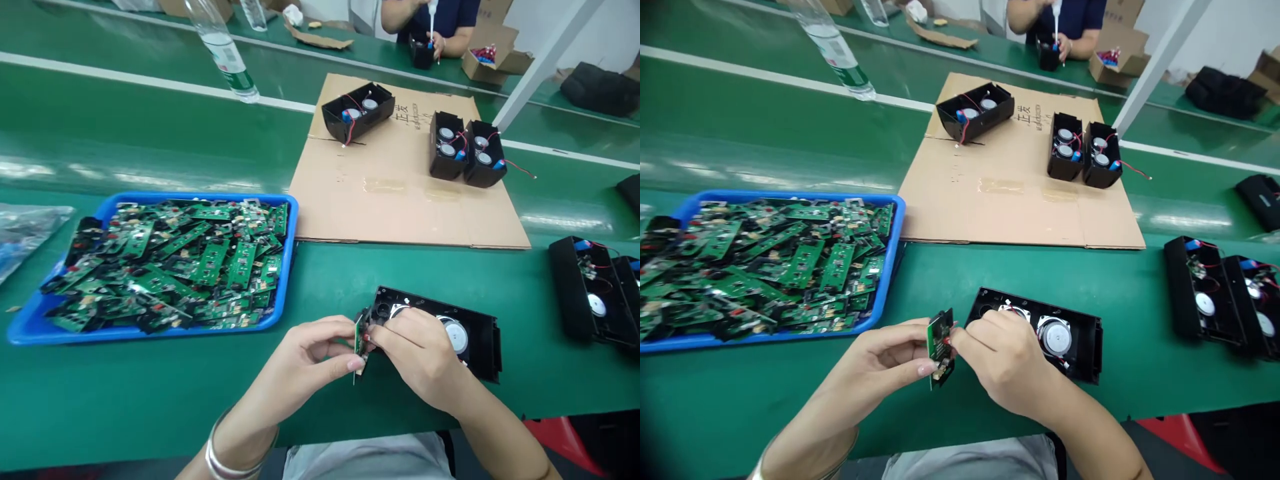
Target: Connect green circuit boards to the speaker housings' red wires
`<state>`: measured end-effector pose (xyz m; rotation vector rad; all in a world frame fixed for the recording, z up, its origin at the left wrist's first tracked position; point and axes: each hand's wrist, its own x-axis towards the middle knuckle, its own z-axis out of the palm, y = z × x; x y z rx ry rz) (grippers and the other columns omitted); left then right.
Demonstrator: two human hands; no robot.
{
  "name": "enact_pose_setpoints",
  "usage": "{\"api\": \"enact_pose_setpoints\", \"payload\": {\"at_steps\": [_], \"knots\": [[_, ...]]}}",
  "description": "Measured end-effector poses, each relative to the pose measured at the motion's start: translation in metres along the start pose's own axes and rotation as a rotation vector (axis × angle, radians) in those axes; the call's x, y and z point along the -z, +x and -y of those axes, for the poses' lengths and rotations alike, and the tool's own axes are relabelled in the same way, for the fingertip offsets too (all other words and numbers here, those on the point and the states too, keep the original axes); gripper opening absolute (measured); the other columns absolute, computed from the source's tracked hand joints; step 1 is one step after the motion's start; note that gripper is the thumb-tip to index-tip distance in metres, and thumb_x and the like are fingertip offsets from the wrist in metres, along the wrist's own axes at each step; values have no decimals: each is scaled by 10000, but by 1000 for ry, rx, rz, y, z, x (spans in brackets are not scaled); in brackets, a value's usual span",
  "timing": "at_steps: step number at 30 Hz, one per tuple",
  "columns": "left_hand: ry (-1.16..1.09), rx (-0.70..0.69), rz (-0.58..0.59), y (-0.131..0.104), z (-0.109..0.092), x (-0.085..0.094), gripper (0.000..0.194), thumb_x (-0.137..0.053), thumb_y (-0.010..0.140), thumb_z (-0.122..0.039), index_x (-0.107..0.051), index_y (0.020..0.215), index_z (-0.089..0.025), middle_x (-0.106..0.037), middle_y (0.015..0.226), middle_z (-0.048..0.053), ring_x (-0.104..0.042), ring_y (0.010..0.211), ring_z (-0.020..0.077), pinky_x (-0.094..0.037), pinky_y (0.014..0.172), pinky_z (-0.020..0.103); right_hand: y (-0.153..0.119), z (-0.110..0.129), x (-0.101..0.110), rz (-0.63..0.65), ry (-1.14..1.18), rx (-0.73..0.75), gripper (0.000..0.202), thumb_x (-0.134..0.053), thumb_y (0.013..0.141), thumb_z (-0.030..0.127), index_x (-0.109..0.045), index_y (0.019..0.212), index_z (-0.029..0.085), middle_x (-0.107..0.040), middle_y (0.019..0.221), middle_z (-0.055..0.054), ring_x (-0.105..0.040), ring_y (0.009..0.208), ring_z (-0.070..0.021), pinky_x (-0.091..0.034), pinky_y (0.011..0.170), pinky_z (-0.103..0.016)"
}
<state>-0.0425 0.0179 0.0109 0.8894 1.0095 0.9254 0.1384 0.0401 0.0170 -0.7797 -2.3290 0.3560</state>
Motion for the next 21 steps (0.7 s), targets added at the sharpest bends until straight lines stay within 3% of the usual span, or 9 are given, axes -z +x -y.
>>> {"api": "enact_pose_setpoints", "payload": {"at_steps": [3,6,9,11,13,16,19,21], "knots": [[63,6,-86,-5,0,0,237,-796,612,-210,-775,842,-262,-710,874,37,-649,682,186,-568,614,255,-8,-2,20,-28,31,-111,172,-451,952,163,-620,973,141,-674,867,-64,-572,807,-159,-478,739,-311],[210,38,-151,-11,-2,4,260,-791,605,-204,-772,850,-286,-744,908,33,-677,772,225,-569,678,264,-24,-10,37,30,29,-276,187,-440,953,164,-621,911,179,-672,873,-48,-588,788,-151,-487,713,-294],[351,53,-69,-13,-3,6,228,-768,613,-207,-774,825,-290,-754,788,28,-689,721,222,-564,683,256,-44,-20,44,225,-49,-382,251,-407,952,145,-634,849,179,-665,848,-49,-605,754,-158,-489,671,-285],[396,66,12,-13,-2,2,219,-740,635,-212,-772,839,-285,-753,775,31,-691,693,222,-566,650,255,-54,-26,45,261,-127,-489,261,-403,949,154,-636,834,180,-655,838,-47,-617,734,-160,-491,652,-278],[409,90,89,-12,2,-5,217,-720,656,-215,-768,857,-282,-750,773,31,-689,683,215,-566,620,244,-58,-29,42,225,-174,-566,246,-414,945,167,-635,837,181,-651,828,-40,-625,718,-157,-492,638,-268],[459,113,154,-10,13,-18,207,-708,681,-241,-758,878,-279,-736,763,26,-669,668,195,-564,600,228,-54,-27,31,151,-192,-551,218,-423,942,167,-640,937,167,-666,892,-52,-642,771,-167,-506,670,-268],[494,88,144,-8,23,-29,212,-700,697,-290,-745,904,-267,-726,769,25,-656,655,185,-563,596,225,-41,-21,9,141,-258,-554,208,-457,927,154,-635,1034,143,-664,948,-69,-648,759,-169,-502,633,-260],[505,78,118,-8,26,-34,233,-696,707,-296,-735,935,-270,-733,786,21,-660,662,183,-556,611,221,-31,-17,-5,201,-338,-599,180,-498,901,136,-652,993,150,-659,935,-71,-641,692,-162,-468,546,-247]]}}
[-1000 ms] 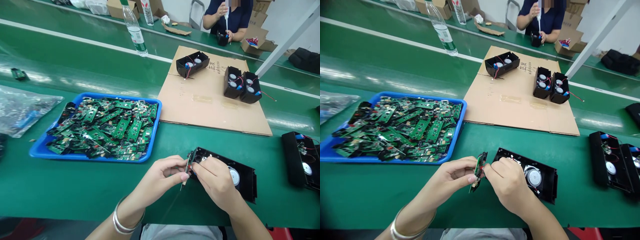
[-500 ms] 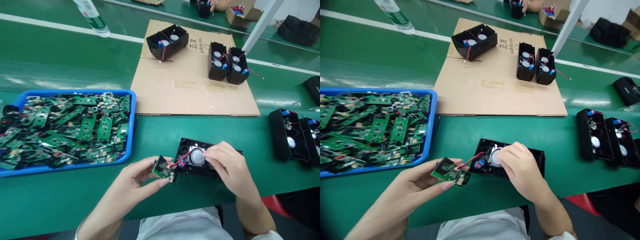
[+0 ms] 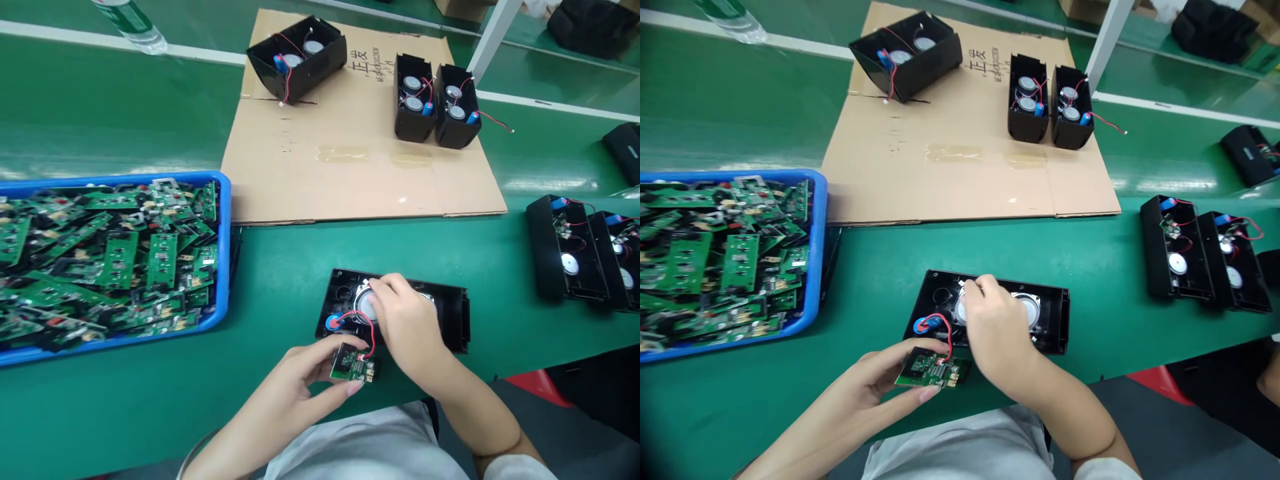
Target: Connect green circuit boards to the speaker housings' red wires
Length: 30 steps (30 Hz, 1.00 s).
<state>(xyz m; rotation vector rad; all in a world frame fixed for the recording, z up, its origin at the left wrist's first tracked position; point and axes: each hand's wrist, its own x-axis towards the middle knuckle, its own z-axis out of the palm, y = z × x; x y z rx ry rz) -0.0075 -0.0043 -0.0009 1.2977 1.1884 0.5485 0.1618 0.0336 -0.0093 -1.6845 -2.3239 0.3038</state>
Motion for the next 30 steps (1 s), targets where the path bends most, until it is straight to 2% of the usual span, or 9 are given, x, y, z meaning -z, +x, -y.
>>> {"api": "enact_pose_setpoints", "payload": {"at_steps": [4,8,11,13,15,18,21,26,30], "knots": [[-3,45,-98,-4,-4,-4,263,-710,703,-288,-728,965,-290,-740,778,6,-664,667,184,-546,622,224,5,6,-4,55,15,-53,183,-508,857,68,-653,797,164,-656,866,-63,-628,660,-152,-425,509,-231],[-123,100,-207,-4,-6,-8,286,-732,683,-308,-727,966,-273,-731,748,13,-670,655,205,-568,615,270,-7,-22,12,-10,521,-137,187,-477,908,161,-656,856,176,-654,732,-16,-612,615,-120,-468,563,-215],[-171,78,-190,4,-10,-13,311,-725,687,-307,-713,993,-251,-734,745,11,-684,659,215,-574,610,281,-18,-48,25,111,884,-192,168,-572,877,287,-693,813,190,-657,684,2,-586,537,-104,-467,504,-210],[-157,54,-180,11,-14,-17,302,-692,718,-293,-698,1015,-243,-741,795,6,-697,676,210,-575,631,273,-23,-58,28,178,973,-149,173,-621,845,319,-710,766,193,-679,730,-16,-611,597,-122,-474,506,-218],[-141,43,-171,18,-19,-22,294,-666,739,-273,-681,1031,-242,-745,853,-1,-710,692,202,-578,658,261,-26,-59,29,165,936,-45,160,-628,845,283,-708,744,188,-682,727,-21,-613,643,-128,-485,549,-229],[-150,51,-160,25,-23,-26,293,-656,749,-261,-664,1041,-240,-751,907,-2,-726,729,207,-584,686,249,-31,-50,26,10,702,137,157,-577,870,159,-686,757,164,-666,706,-26,-585,662,-126,-484,626,-253],[-156,46,-148,28,-23,-28,275,-650,756,-258,-662,1030,-237,-756,907,0,-729,759,219,-586,696,251,-35,-41,22,-94,502,235,167,-537,890,118,-666,789,146,-656,738,-46,-559,682,-134,-473,640,-266],[-105,7,-159,29,-24,-28,285,-651,752,-238,-662,1037,-231,-757,894,8,-727,776,224,-582,713,254,-38,-39,19,-62,411,279,174,-512,907,113,-655,811,141,-643,751,-48,-538,689,-137,-458,632,-265],[31,-87,-145,29,-25,-27,255,-619,776,-206,-663,1026,-226,-756,819,-5,-716,692,190,-585,673,253,-37,-41,20,-49,391,289,196,-488,922,122,-653,817,140,-633,739,-41,-520,683,-133,-451,624,-256]]}}
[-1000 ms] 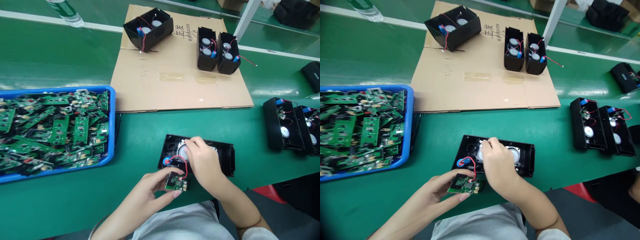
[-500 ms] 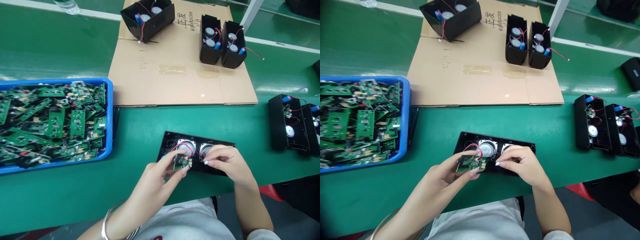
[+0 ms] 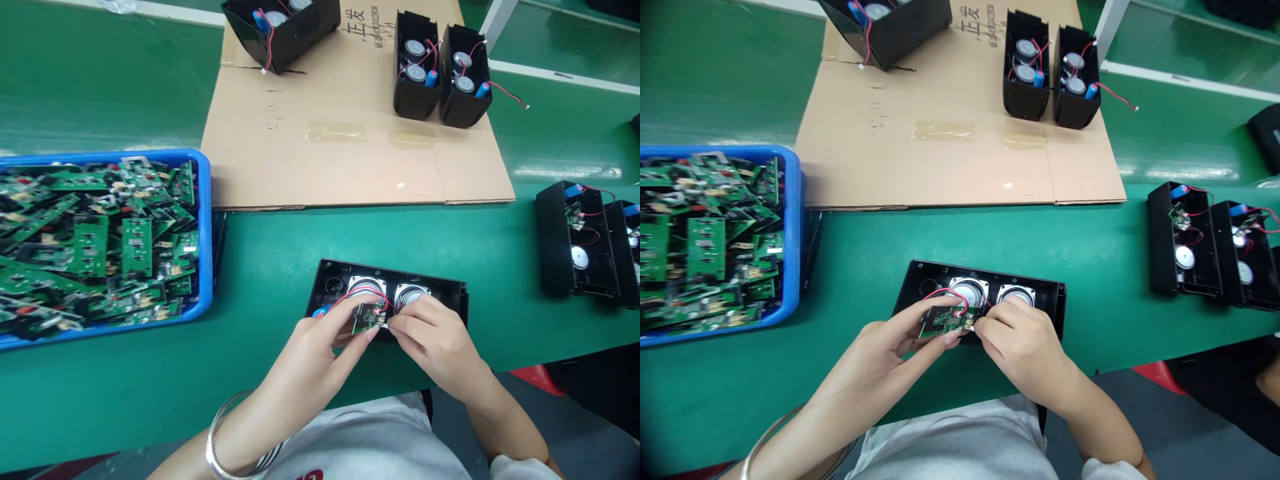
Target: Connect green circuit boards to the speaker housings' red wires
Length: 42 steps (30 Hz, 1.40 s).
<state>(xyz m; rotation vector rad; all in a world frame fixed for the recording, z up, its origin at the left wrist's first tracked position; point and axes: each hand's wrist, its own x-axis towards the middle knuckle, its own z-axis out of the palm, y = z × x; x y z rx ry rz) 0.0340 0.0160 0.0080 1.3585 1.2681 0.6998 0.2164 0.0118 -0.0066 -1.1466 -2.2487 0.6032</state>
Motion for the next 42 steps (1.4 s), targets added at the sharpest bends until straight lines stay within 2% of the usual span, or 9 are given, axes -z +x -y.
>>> {"api": "enact_pose_setpoints", "payload": {"at_steps": [4,9,15,22,26,30,33,37,42], "knots": [[153,-143,12,-1,3,1,260,-556,825,-170,-623,1075,-199,-749,810,-23,-674,600,123,-570,606,207,1,2,1,10,-30,23,209,-480,923,114,-655,811,129,-625,720,-42,-503,670,-134,-433,595,-251],[285,-246,-10,0,5,1,226,-528,855,-172,-610,1065,-184,-741,786,-20,-644,538,102,-528,530,178,3,6,0,19,-123,62,254,-434,939,105,-652,808,107,-630,722,-61,-485,638,-144,-414,565,-271],[297,-301,22,-1,4,4,230,-524,860,-146,-613,1064,-204,-751,806,-23,-649,541,95,-517,532,171,4,3,-2,-18,-87,-41,227,-439,961,217,-623,965,85,-627,710,-59,-524,639,-156,-447,570,-278],[59,-195,-1,1,7,-2,198,-548,844,-155,-628,1020,-195,-750,857,-14,-711,666,114,-579,642,167,9,3,-2,-56,-122,-12,210,-436,960,209,-621,983,112,-647,759,-59,-533,669,-159,-480,619,-281],[73,-175,-92,0,4,-5,194,-588,825,-175,-628,1012,-206,-752,928,-12,-722,779,135,-578,661,158,-1,8,13,-79,-260,-147,267,-385,982,291,-596,938,133,-644,815,-75,-607,744,-162,-492,634,-258],[123,-129,-156,0,2,-1,212,-593,825,-197,-618,1035,-214,-755,937,-18,-724,714,129,-548,505,118,-20,15,20,67,-535,-235,387,-283,1001,328,-560,794,154,-599,615,-44,-563,496,-155,-372,418,-263],[126,-130,-152,1,2,2,216,-593,826,-208,-613,1042,-219,-753,961,-25,-725,739,125,-566,575,128,-29,19,14,181,-619,-218,359,-322,987,292,-570,767,153,-575,557,-43,-549,460,-162,-336,390,-262],[124,-137,-167,3,2,3,231,-605,821,-231,-608,1052,-225,-747,998,-27,-722,824,139,-581,703,170,-32,18,11,222,-479,-209,230,-434,928,163,-614,784,166,-647,672,-46,-600,539,-153,-414,444,-244],[107,-120,-174,2,2,2,213,-595,826,-242,-610,1038,-225,-747,997,-25,-720,859,155,-587,750,206,-27,14,13,102,-217,-166,274,-397,935,107,-660,871,151,-684,807,-55,-640,689,-147,-522,590,-246]]}}
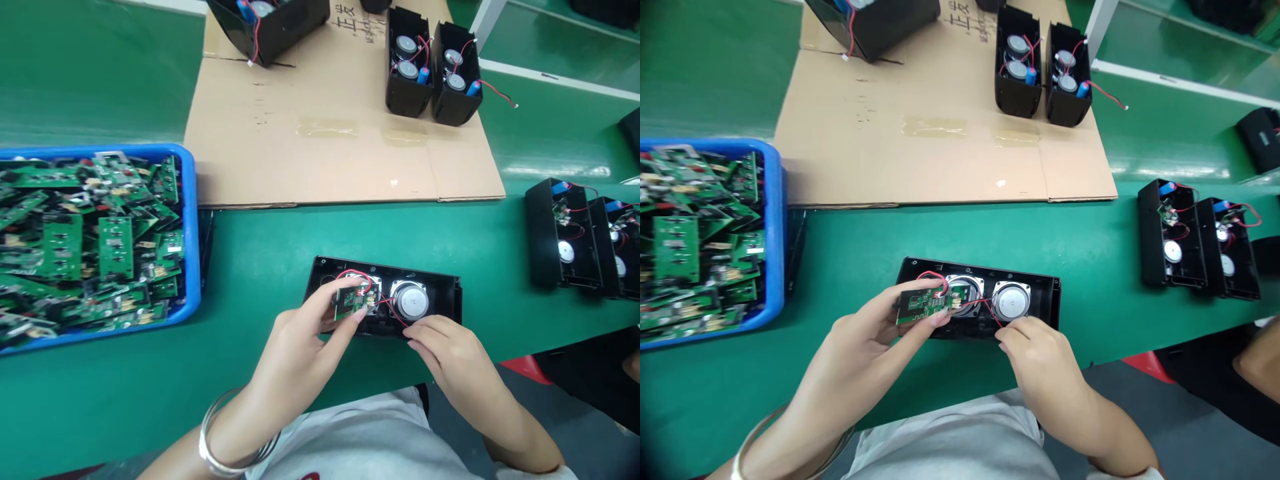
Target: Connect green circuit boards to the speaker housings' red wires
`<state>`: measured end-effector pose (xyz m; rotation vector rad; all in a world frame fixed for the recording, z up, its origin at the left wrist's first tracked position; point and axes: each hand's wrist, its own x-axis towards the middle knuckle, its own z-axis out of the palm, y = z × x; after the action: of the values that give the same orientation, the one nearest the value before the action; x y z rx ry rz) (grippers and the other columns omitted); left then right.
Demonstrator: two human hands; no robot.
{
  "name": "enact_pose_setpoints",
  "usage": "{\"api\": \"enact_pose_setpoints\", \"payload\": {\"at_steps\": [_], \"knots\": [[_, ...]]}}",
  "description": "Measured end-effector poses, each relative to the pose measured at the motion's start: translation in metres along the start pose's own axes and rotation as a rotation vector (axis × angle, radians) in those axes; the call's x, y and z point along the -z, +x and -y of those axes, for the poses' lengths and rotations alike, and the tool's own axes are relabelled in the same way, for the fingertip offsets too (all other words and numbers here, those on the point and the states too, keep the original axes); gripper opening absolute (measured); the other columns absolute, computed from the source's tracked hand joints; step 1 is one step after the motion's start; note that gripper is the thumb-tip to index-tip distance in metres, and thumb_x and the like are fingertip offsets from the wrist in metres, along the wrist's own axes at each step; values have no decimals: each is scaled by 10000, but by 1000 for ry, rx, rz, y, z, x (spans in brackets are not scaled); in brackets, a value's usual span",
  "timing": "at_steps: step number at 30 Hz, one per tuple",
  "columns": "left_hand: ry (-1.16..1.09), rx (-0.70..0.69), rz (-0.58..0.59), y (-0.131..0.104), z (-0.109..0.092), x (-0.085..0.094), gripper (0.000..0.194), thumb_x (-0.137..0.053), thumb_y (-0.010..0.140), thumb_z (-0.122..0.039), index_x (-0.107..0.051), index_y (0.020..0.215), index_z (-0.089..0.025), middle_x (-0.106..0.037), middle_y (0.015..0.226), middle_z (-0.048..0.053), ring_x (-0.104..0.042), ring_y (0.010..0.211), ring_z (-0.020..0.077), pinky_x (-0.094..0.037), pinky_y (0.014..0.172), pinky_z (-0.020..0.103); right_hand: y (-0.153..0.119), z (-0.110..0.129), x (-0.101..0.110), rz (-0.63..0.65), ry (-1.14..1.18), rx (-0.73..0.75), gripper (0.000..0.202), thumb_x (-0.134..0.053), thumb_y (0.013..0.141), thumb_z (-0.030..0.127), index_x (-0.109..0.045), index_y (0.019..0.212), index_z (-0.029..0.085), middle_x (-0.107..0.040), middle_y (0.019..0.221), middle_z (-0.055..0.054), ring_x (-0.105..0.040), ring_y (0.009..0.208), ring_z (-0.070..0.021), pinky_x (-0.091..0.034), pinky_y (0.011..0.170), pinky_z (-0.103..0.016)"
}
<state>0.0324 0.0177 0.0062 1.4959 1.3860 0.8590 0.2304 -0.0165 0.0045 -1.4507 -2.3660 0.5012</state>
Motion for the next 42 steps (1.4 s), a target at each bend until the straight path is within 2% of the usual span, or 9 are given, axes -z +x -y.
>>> {"api": "enact_pose_setpoints", "payload": {"at_steps": [5,11,14,17,24,27,32,37,42], "knots": [[4,-5,-30,0,-1,-3,234,-585,834,-272,-604,1059,-211,-741,1024,12,-728,829,187,-610,642,217,15,3,-10,-187,122,61,254,-425,940,120,-665,870,165,-665,841,-60,-617,746,-141,-523,630,-233],[125,-201,-36,-3,2,-7,231,-545,871,-188,-570,1099,-212,-734,1043,29,-723,857,183,-600,750,250,26,7,-32,-280,175,-176,216,-430,930,156,-516,1128,140,-638,732,-26,-592,618,-145,-525,578,-263],[276,-401,87,-10,10,-6,257,-488,893,-133,-542,1135,-202,-743,993,44,-725,823,178,-593,727,242,31,6,-34,-218,112,-193,269,-386,924,132,-532,1150,136,-639,818,-74,-597,724,-183,-533,648,-323],[439,-520,157,-16,19,-3,305,-404,895,-75,-517,1168,-152,-745,954,86,-728,769,199,-589,650,259,37,6,-27,-83,114,-182,243,-405,901,90,-640,915,151,-613,829,-83,-574,768,-192,-519,672,-332],[454,-451,125,-16,20,0,317,-390,889,-91,-520,1172,-153,-751,885,66,-726,672,187,-563,574,231,41,-5,1,70,551,-217,204,-580,792,7,-683,772,182,-656,905,-18,-617,754,-111,-502,650,-208],[410,-407,108,-14,18,-1,303,-414,891,-105,-524,1167,-165,-755,904,58,-731,700,182,-563,587,218,41,-7,3,-22,637,-276,182,-595,802,52,-684,848,204,-687,796,10,-642,734,-121,-508,645,-211],[327,-244,-11,-12,15,-6,250,-494,886,-181,-545,1129,-214,-755,966,22,-733,735,174,-584,660,228,44,2,-10,-223,454,-286,108,-576,817,95,-641,846,176,-683,761,-15,-636,702,-145,-516,624,-241],[306,-223,-40,-9,14,-10,244,-475,897,-176,-550,1124,-222,-742,1031,25,-726,845,193,-590,733,262,44,7,-17,-134,283,-118,213,-440,888,87,-628,891,187,-677,800,-38,-602,746,-171,-512,690,-315],[333,-283,-10,-5,17,-10,233,-440,923,-198,-556,1125,-213,-747,1011,38,-730,825,201,-593,687,255,43,7,-17,-47,373,-237,92,-466,860,117,-509,895,191,-646,843,-45,-628,765,-168,-523,656,-290]]}}
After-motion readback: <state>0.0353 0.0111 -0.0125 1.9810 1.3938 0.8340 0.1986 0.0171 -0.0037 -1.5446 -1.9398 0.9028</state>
